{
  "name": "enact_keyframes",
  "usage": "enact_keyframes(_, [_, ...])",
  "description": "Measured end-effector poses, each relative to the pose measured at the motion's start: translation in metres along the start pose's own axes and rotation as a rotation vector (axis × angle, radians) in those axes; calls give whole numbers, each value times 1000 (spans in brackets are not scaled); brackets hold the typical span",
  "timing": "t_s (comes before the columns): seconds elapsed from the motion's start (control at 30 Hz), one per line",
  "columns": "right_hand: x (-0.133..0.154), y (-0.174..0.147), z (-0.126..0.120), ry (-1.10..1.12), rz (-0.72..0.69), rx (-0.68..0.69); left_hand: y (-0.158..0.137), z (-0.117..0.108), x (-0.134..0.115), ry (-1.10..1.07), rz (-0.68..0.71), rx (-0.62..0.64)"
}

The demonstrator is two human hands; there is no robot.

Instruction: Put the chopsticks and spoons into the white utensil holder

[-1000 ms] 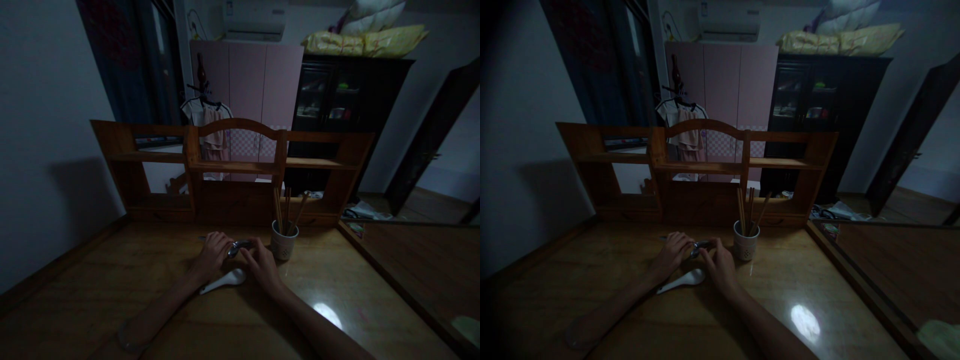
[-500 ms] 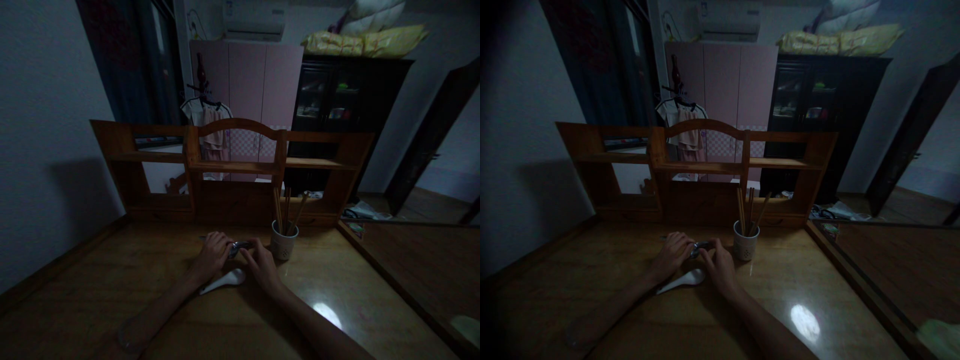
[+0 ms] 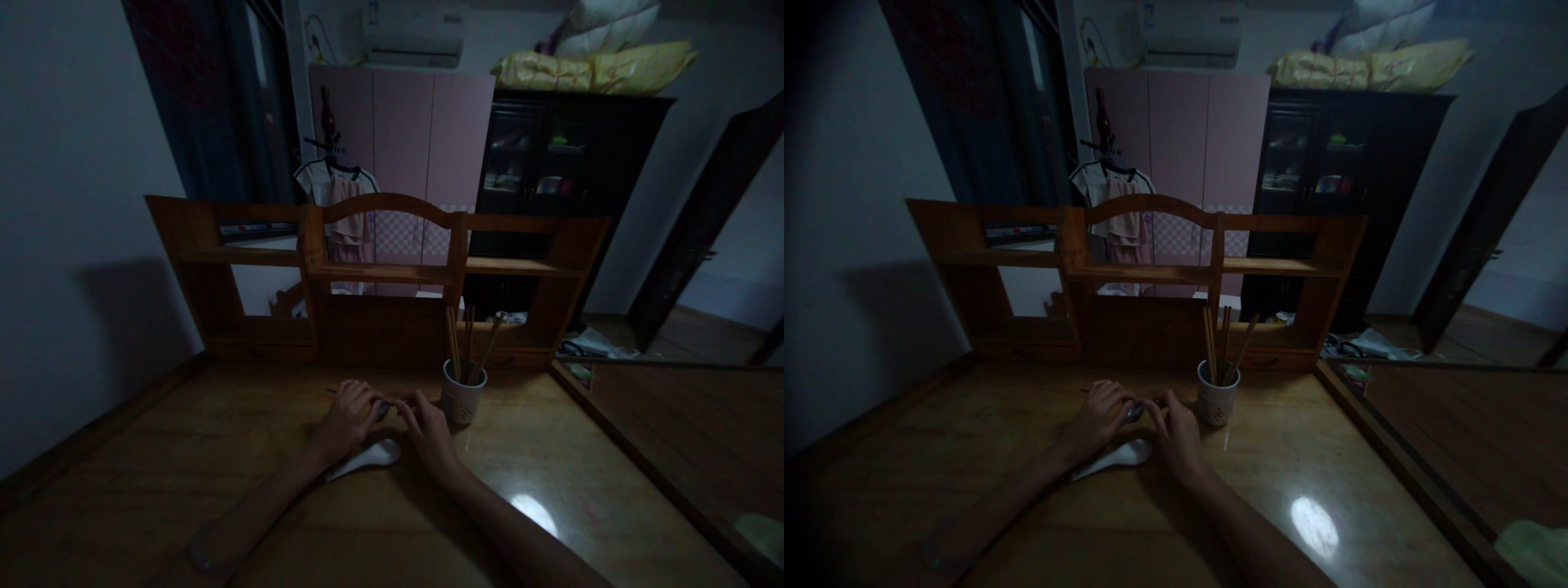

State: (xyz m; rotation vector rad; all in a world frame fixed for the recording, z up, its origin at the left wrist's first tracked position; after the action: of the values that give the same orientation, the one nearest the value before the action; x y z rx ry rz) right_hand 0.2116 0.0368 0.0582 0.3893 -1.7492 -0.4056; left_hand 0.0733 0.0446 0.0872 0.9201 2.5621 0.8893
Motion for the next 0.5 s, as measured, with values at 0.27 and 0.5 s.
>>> enact_keyframes(0.27, [12,-2,-1,31,-39,-17,-1,-5,4,-33,-22,-73])
enact_keyframes(0.5, [30,-5,1,49,-71,-21,-7,-34,49,-123,-266,-283])
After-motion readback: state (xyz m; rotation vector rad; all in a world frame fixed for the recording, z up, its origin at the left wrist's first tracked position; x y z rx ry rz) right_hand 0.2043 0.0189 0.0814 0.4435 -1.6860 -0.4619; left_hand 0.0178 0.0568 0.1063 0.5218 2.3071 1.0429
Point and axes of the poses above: each hand's wrist, its own y-axis towards the middle knuckle, its own z-axis out of the palm, x = y × z, the point moved 10 cm from there along y, towards the middle knuckle, and after that the axes turned 14 degrees about y, right-handed, at the moved point
